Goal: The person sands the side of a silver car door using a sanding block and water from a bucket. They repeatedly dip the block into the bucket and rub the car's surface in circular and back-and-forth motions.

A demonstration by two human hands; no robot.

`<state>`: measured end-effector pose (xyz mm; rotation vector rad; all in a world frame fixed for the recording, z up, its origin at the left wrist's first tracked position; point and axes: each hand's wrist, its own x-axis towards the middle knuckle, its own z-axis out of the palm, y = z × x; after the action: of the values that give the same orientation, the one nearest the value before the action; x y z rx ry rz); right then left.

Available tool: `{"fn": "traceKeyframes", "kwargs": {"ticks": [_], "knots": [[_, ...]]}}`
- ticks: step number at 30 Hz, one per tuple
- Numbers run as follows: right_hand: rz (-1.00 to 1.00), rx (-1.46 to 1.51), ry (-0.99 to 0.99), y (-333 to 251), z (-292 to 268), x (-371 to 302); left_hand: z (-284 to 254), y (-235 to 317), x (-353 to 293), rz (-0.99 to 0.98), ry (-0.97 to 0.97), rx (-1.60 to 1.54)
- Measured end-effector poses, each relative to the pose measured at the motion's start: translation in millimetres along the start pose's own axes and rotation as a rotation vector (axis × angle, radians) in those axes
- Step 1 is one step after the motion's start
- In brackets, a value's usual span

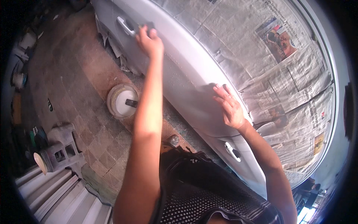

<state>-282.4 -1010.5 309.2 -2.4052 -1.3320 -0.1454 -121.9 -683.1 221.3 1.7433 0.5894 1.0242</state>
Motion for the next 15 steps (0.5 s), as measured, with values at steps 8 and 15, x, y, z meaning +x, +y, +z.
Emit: {"fn": "traceKeyframes", "kwargs": {"ticks": [8,15], "knots": [[0.05,-0.017,0.023,7.1,-2.0,-15.0,-18.0,37.7,-197.8,-0.15,-0.187,-0.437],[0.028,-0.03,0.021,12.2,4.7,-9.8,-1.1,21.3,-143.3,-0.234,-0.115,-0.318]]}}
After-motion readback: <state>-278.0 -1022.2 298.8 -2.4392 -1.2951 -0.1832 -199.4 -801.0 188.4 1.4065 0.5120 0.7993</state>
